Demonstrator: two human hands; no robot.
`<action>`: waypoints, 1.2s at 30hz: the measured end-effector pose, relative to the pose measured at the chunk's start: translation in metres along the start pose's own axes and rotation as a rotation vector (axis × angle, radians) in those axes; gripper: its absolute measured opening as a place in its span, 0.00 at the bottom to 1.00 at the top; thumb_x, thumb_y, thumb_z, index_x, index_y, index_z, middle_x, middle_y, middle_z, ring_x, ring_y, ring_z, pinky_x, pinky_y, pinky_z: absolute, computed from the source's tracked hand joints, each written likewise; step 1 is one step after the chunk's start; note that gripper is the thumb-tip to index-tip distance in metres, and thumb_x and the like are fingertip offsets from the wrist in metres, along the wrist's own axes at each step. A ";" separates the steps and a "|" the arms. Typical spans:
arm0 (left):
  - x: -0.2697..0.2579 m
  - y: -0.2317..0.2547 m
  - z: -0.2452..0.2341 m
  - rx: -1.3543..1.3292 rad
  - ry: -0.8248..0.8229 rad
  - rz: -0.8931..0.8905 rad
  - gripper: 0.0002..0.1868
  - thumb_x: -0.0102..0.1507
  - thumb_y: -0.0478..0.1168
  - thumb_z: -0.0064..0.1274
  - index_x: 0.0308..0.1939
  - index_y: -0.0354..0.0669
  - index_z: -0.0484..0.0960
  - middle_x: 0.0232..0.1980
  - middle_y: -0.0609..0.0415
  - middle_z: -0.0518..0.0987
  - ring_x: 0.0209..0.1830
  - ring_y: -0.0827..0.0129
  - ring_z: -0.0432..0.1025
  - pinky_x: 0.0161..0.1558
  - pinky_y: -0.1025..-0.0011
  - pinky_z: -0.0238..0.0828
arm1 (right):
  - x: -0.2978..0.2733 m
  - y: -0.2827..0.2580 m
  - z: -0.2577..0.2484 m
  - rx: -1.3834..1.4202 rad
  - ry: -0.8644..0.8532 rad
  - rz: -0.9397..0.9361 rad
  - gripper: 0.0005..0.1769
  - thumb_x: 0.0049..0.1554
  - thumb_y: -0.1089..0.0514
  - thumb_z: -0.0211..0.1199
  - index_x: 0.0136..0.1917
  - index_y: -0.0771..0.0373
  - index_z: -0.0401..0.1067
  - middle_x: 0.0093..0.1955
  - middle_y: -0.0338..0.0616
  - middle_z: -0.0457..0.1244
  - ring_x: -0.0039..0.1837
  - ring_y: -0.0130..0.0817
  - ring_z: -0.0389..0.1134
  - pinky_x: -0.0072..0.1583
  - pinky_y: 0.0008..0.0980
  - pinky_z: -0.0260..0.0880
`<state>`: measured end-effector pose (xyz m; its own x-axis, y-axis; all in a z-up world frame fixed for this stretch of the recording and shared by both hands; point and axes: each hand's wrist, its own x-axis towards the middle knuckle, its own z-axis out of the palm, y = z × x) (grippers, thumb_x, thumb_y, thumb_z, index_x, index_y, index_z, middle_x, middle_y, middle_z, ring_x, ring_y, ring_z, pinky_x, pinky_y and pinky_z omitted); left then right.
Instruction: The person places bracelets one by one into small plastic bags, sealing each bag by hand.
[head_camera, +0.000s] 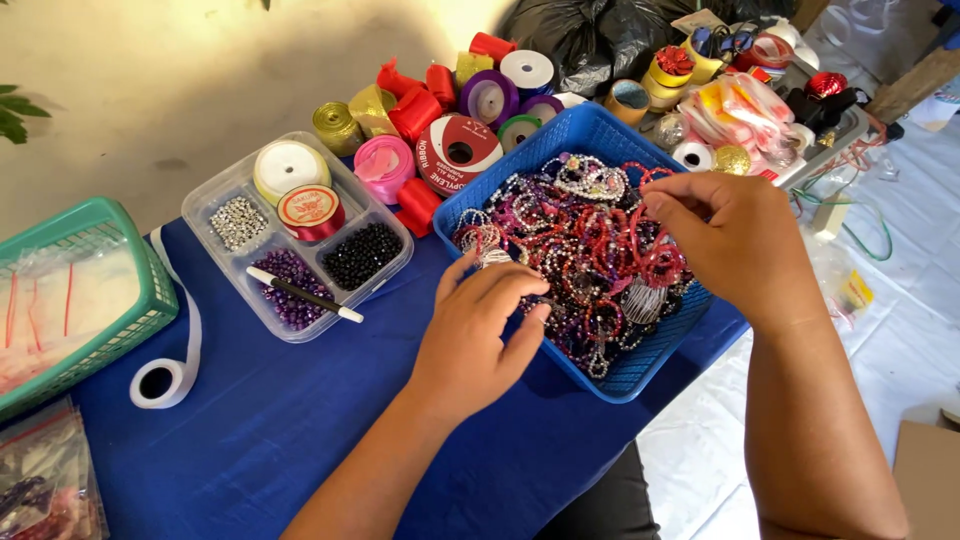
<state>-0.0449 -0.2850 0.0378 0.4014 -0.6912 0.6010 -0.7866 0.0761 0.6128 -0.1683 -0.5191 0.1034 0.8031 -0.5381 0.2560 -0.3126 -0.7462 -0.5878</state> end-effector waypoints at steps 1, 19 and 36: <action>0.001 0.000 -0.002 0.002 0.002 -0.001 0.10 0.65 0.39 0.57 0.49 0.44 0.80 0.51 0.54 0.82 0.57 0.60 0.76 0.71 0.54 0.58 | -0.001 -0.006 0.001 0.001 -0.001 -0.003 0.08 0.64 0.61 0.65 0.53 0.67 0.80 0.41 0.38 0.72 0.39 0.21 0.67 0.42 0.25 0.65; -0.035 0.004 -0.034 0.046 0.029 -0.213 0.40 0.66 0.49 0.60 0.75 0.33 0.61 0.76 0.37 0.66 0.77 0.45 0.61 0.72 0.56 0.57 | 0.006 -0.027 0.018 0.055 -0.232 -0.210 0.16 0.59 0.55 0.64 0.59 0.61 0.78 0.47 0.45 0.73 0.41 0.34 0.73 0.45 0.34 0.72; -0.034 0.022 -0.063 0.038 0.133 -0.204 0.31 0.65 0.42 0.60 0.70 0.38 0.70 0.74 0.41 0.70 0.76 0.51 0.64 0.74 0.58 0.57 | 0.011 -0.006 0.017 -0.196 0.106 -0.072 0.16 0.56 0.57 0.68 0.56 0.65 0.76 0.47 0.55 0.71 0.46 0.49 0.73 0.49 0.43 0.71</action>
<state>-0.0460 -0.2152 0.0630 0.6101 -0.5885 0.5305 -0.6990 -0.0844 0.7102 -0.1489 -0.5144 0.0966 0.7725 -0.5113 0.3766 -0.3575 -0.8403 -0.4074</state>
